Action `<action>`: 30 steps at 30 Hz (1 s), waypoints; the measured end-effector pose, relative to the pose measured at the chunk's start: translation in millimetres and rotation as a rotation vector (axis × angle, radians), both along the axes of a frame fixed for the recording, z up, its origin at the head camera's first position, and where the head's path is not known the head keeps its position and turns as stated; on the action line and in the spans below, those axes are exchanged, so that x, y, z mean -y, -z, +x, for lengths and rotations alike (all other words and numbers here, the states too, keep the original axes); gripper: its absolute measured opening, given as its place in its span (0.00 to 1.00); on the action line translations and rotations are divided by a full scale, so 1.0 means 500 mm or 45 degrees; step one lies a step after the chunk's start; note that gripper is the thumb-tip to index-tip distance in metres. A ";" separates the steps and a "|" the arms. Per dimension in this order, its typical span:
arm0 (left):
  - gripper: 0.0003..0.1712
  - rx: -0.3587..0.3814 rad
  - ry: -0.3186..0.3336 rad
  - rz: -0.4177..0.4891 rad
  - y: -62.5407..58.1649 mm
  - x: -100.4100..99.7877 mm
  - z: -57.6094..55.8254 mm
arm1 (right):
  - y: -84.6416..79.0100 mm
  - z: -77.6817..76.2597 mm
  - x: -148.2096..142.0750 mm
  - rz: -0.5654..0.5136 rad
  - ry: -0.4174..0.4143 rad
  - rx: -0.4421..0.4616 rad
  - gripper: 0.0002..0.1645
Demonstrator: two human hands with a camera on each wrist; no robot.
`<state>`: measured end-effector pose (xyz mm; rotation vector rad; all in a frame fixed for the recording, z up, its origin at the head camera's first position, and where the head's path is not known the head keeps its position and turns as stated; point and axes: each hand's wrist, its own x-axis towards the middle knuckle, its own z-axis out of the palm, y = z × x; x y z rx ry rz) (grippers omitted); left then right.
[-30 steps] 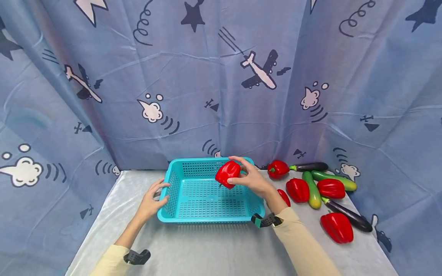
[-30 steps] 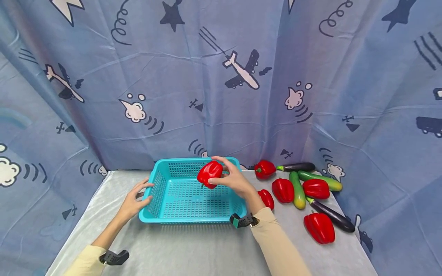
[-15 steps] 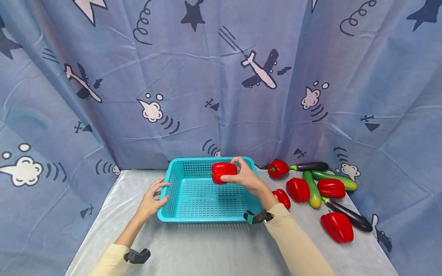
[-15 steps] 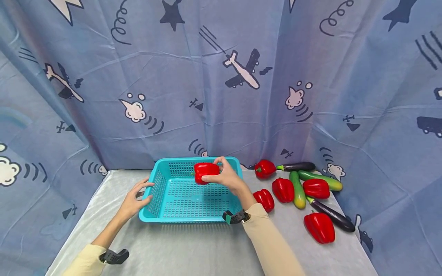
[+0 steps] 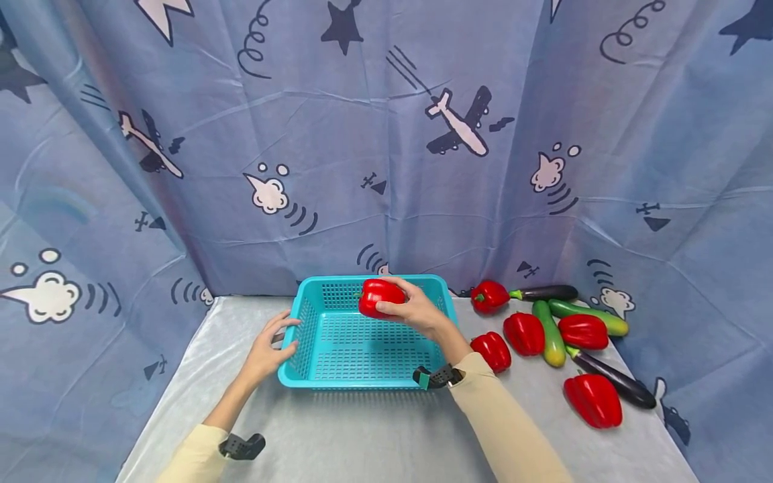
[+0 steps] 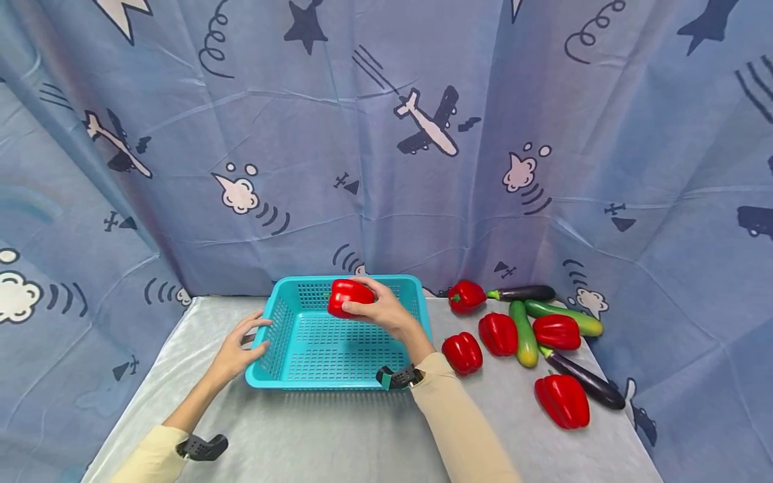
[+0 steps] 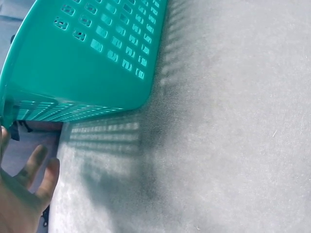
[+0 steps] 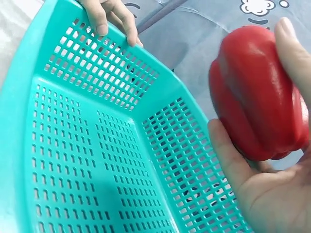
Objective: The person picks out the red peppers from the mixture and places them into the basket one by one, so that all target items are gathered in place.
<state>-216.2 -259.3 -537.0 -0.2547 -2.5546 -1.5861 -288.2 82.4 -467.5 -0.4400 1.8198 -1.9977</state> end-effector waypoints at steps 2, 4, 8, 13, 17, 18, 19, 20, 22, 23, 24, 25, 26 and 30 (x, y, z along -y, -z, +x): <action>0.25 0.007 0.005 0.008 0.002 0.002 -0.001 | 0.001 0.000 0.006 0.006 0.028 0.029 0.40; 0.25 0.016 0.009 0.013 0.001 0.002 -0.002 | 0.003 -0.001 0.009 0.009 0.037 0.037 0.40; 0.26 0.022 0.014 -0.001 -0.001 0.001 -0.002 | 0.007 -0.004 0.012 0.010 0.025 -0.013 0.44; 0.26 0.006 0.014 -0.017 -0.003 0.001 -0.002 | 0.006 -0.009 0.013 0.028 -0.009 -0.082 0.47; 0.26 -0.006 0.020 -0.005 -0.004 0.003 -0.001 | 0.008 -0.014 0.018 0.045 -0.021 -0.064 0.49; 0.26 -0.007 0.021 -0.003 -0.004 0.003 -0.001 | 0.009 -0.015 0.020 0.044 -0.016 -0.054 0.49; 0.26 -0.006 0.022 -0.001 -0.004 0.003 -0.001 | 0.009 -0.015 0.022 0.040 -0.006 -0.043 0.48; 0.26 -0.007 0.023 0.002 -0.004 0.004 -0.002 | 0.011 -0.016 0.025 0.040 0.010 -0.033 0.47; 0.25 -0.004 0.023 0.006 -0.004 0.004 -0.002 | 0.015 -0.018 0.030 0.051 0.049 -0.018 0.44; 0.25 -0.001 0.023 0.007 -0.003 0.004 -0.002 | 0.017 -0.019 0.033 0.053 0.063 -0.012 0.42; 0.25 0.001 0.023 0.007 -0.003 0.004 -0.002 | 0.020 -0.020 0.036 0.062 0.078 -0.007 0.41; 0.25 0.003 0.022 0.006 -0.003 0.004 -0.002 | 0.022 -0.021 0.039 0.075 0.089 -0.001 0.40; 0.25 0.003 0.022 0.004 -0.002 0.003 -0.002 | 0.025 -0.023 0.041 0.090 0.093 0.000 0.39; 0.25 0.000 0.021 -0.003 -0.001 0.003 -0.002 | 0.034 -0.030 0.054 0.129 0.081 0.008 0.38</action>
